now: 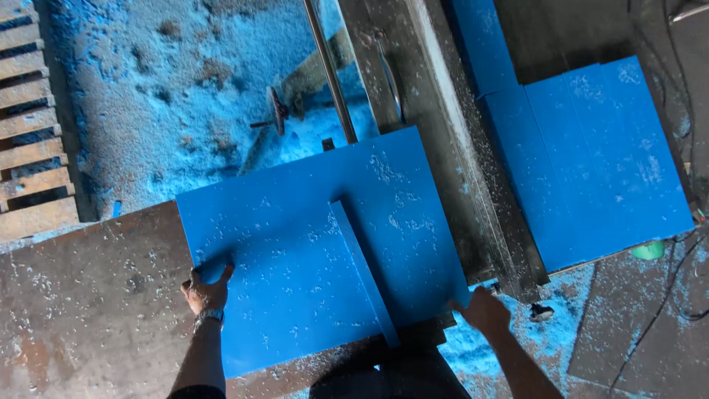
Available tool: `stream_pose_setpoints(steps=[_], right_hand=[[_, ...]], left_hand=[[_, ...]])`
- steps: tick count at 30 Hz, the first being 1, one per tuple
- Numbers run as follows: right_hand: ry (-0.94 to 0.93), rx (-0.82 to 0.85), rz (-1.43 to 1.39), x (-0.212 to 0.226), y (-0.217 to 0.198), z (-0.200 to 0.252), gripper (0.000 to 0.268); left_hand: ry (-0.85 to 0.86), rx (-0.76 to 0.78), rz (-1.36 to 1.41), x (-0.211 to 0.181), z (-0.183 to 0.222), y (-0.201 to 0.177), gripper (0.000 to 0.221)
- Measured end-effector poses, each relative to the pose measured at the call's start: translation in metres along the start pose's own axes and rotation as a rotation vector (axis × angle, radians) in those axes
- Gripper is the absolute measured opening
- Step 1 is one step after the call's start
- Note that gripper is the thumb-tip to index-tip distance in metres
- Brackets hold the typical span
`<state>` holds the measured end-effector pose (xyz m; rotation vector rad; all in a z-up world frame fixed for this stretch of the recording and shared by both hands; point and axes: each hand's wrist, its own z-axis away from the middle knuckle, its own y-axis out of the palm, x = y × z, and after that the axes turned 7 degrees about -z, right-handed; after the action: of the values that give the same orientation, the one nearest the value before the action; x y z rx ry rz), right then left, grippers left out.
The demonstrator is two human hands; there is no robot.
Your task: Cutting blue plastic sheets into smaller rectangular pieces using a industrial sliding table saw.
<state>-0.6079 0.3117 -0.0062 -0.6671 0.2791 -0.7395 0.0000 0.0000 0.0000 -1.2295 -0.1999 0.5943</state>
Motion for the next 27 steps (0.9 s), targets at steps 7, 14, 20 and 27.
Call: stream_pose_setpoints(steps=[7, 14, 20, 27], right_hand=[[-0.556, -0.678, -0.189, 0.135, -0.15, -0.112, 0.07], [-0.753, -0.907, -0.356, 0.167, -0.15, -0.191, 0.066], [-0.402, -0.635, -0.54, 0.04, -0.013, -0.025, 0.066], [0.081, -0.293, -0.776, -0.005, 0.062, 0.09, 0.036]], left_hand=[[-0.067, -0.062, -0.092, -0.005, 0.0, 0.02, 0.094], [-0.167, 0.022, -0.106, -0.025, 0.01, 0.011, 0.095], [-0.038, -0.115, -0.06, -0.009, 0.0, 0.025, 0.085], [0.088, -0.12, 0.004, 0.017, -0.034, 0.019, 0.079]])
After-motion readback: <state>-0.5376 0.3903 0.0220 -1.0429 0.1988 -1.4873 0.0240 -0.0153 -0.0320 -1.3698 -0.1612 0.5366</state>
